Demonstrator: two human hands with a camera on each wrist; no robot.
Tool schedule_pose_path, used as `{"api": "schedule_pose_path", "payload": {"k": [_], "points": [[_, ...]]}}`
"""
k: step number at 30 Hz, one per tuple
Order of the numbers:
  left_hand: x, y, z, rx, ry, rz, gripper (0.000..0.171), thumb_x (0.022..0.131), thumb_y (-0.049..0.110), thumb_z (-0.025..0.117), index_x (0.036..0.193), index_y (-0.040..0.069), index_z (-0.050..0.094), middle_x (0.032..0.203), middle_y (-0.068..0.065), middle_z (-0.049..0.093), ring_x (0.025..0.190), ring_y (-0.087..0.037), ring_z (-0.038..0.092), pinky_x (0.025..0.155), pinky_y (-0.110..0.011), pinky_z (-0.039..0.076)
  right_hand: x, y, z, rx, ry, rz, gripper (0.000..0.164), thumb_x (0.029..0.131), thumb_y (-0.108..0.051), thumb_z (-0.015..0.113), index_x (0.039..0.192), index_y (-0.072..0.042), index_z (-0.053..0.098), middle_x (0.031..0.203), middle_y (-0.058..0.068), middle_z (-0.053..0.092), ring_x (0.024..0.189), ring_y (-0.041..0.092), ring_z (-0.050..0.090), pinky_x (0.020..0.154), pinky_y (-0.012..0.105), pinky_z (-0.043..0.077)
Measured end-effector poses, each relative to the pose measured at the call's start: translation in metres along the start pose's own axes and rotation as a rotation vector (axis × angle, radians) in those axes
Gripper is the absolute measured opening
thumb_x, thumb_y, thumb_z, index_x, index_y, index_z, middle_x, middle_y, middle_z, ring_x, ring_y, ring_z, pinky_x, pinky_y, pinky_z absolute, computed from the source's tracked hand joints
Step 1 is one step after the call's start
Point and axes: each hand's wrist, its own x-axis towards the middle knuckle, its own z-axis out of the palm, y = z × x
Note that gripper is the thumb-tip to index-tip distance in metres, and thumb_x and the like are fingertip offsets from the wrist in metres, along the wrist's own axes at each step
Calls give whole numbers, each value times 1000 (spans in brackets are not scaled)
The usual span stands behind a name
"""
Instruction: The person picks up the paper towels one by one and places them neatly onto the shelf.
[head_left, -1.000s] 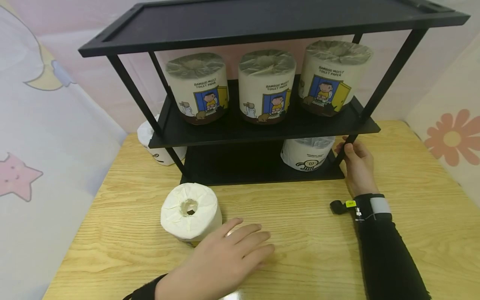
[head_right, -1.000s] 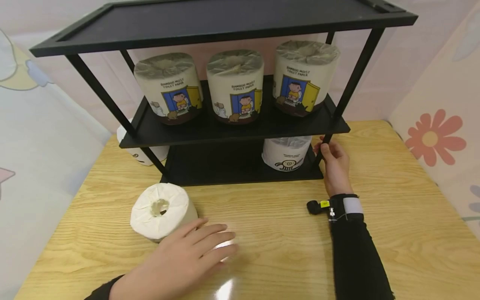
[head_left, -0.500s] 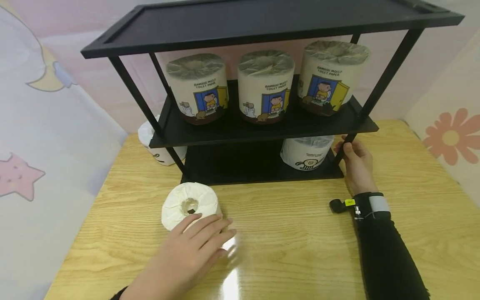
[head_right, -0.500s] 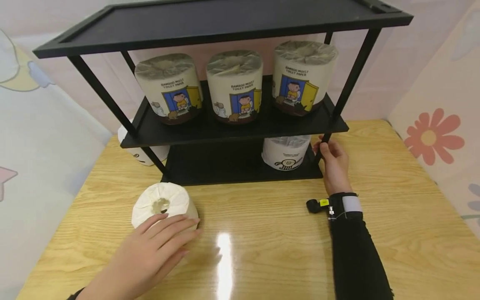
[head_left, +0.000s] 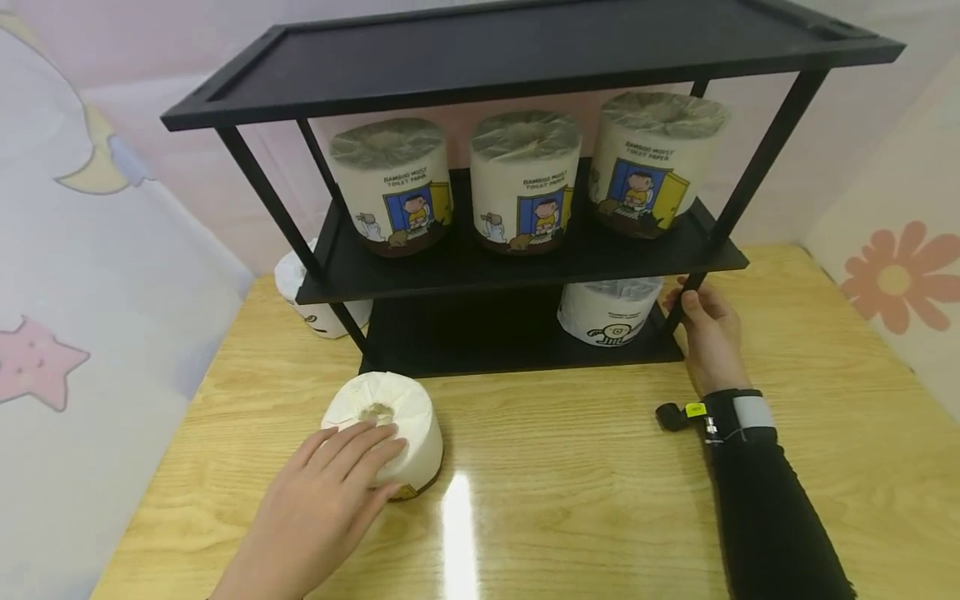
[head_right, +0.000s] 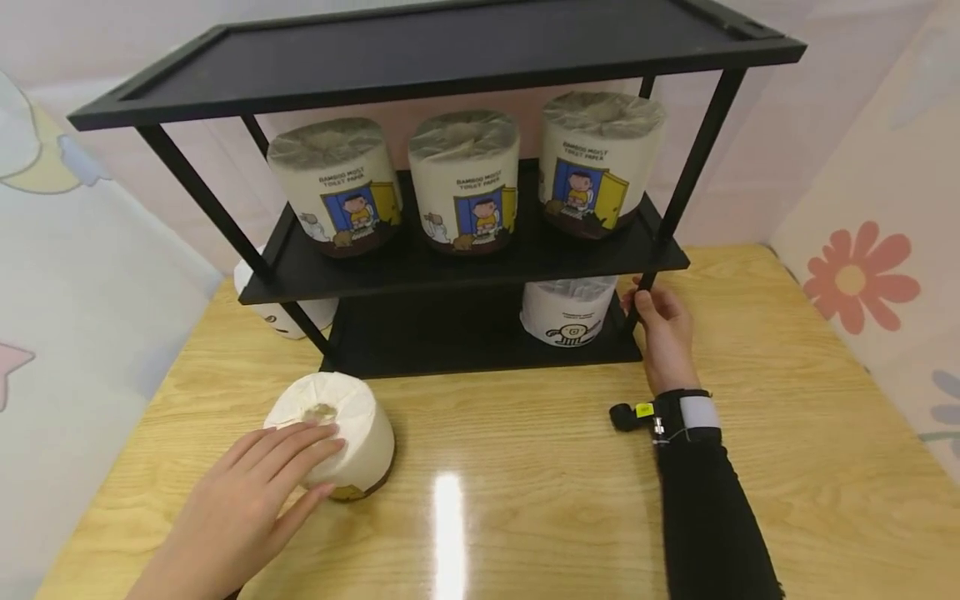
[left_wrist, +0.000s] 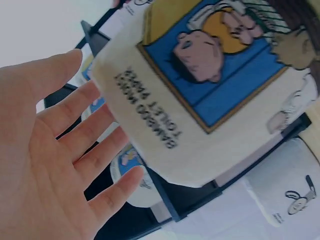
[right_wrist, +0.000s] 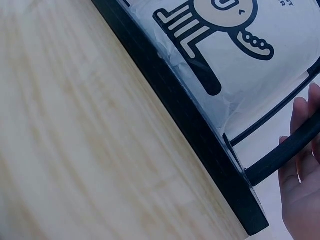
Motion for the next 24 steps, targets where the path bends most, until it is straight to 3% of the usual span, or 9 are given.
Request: {"api": "schedule_pose_path", "payload": {"k": [5,13,16,19,21,24], "points": [[-8,-7,6,-2,-2,-60,55,107,48,33,120,6,67,125,-6,65,113,-27,61,93,-45,45,0,-1,1,12,2,11,33,91,-13,67,118,5,63,96,10,63,94,23,57,96,30,43],[-14,-10,11,-41,-28,-92,61,104,55,36,124,4,64,122,-8,66,116,-26,59,99,-41,41,-1,1,-1,0,9,3,35,90,-15,67,119,6,62,95,9,64,93,22,58,95,29,43],[-12,-7,14,-43,-48,-103,54,95,49,60,122,3,62,120,-10,66,115,-27,59,100,-40,41,0,1,-1,-2,10,-1,32,90,-14,67,117,4,63,95,9,64,92,21,58,94,29,44],[-9,-4,20,-10,-55,-96,62,75,39,84,118,1,60,113,-10,66,109,-28,61,98,-40,43,0,1,-1,-11,6,-3,32,91,-15,66,117,4,63,96,9,63,92,22,57,94,29,43],[-8,-3,24,30,-41,-76,70,64,36,91,114,-1,59,108,-11,66,103,-30,62,95,-42,45,0,1,-1,-15,4,3,33,91,-15,67,118,3,63,96,9,63,92,22,57,94,29,43],[-8,-2,29,77,-35,-55,74,59,35,94,112,-3,57,104,-13,64,99,-31,61,95,-44,45,0,-1,0,-24,5,11,33,91,-16,68,118,3,63,97,10,62,93,21,58,95,28,43]]}}
